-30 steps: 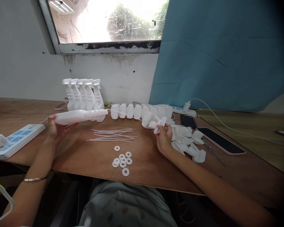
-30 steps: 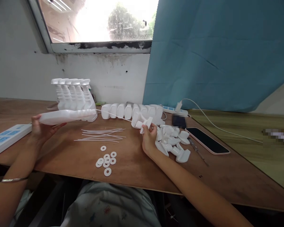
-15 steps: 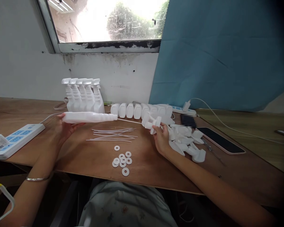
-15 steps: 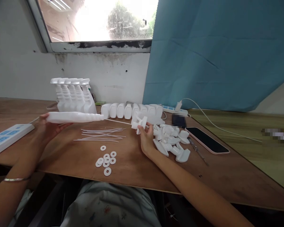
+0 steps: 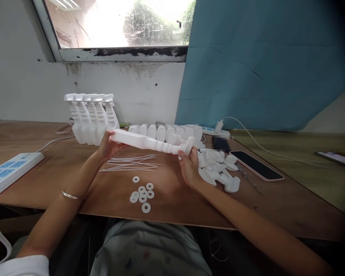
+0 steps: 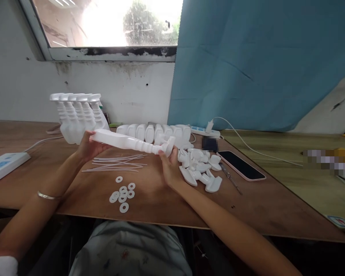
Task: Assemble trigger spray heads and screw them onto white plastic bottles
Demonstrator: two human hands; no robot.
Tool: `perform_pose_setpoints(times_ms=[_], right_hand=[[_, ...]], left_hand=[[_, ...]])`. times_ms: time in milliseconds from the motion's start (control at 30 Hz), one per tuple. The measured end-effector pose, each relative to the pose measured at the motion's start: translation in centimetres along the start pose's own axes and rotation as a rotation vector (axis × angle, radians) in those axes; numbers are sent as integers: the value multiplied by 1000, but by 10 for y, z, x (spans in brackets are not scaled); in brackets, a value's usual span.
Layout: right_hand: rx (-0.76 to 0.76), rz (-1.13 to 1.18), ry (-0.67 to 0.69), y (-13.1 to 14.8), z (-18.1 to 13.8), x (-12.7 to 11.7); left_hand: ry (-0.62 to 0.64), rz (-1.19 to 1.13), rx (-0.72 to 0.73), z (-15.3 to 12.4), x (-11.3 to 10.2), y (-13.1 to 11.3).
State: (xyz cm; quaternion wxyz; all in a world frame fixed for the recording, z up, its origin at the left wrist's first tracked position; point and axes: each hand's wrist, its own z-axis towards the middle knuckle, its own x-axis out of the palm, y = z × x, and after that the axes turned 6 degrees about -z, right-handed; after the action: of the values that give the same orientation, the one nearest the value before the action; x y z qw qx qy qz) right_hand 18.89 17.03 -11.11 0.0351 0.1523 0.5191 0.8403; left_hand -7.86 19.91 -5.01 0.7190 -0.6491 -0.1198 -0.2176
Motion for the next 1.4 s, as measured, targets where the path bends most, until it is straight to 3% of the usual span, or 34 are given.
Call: perform_pose_setpoints(times_ms=[167, 300, 400, 533, 700, 767, 867, 933, 1000, 1067, 1133, 1200, 1333, 1400], right_hand=[[-127, -105, 53, 4, -6, -2], [-114, -141, 116, 3, -5, -3], [-76, -215, 110, -1, -1, -5], [42, -251, 114, -6, 2, -5], [102, -147, 104, -9, 5, -5], [120, -117, 84, -11, 7, -5], [102, -138, 93, -13, 7, -6], [69, -175, 115, -13, 5, -6], [34, -199, 135, -11, 3, -6], [2, -215, 157, -9, 1, -7], [-25, -226, 168, -8, 0, -7], [-28, -237, 154, -7, 0, -7], [76, -195, 155, -9, 3, -6], [118, -143, 163, -10, 4, -6]], left_hand=[[30, 72, -143, -1, -18, 6], [-5, 265, -216, 2, -23, 8], [-8, 395, -137, 4, -26, 9], [-12, 459, 70, 2, -28, 8], [19, 243, 312, 0, -20, 10], [-25, 71, 292, 2, -17, 12], [-192, -97, 265, 6, -15, 14], [-291, -94, 211, 8, -16, 17], [-321, -42, 59, 9, -17, 19], [-306, 19, -126, 8, -17, 21], [-277, 85, -215, 5, -15, 21], [-249, 161, -179, 2, -13, 18], [-68, 331, 54, -8, -10, 6], [15, 496, 58, -13, -9, -1]])
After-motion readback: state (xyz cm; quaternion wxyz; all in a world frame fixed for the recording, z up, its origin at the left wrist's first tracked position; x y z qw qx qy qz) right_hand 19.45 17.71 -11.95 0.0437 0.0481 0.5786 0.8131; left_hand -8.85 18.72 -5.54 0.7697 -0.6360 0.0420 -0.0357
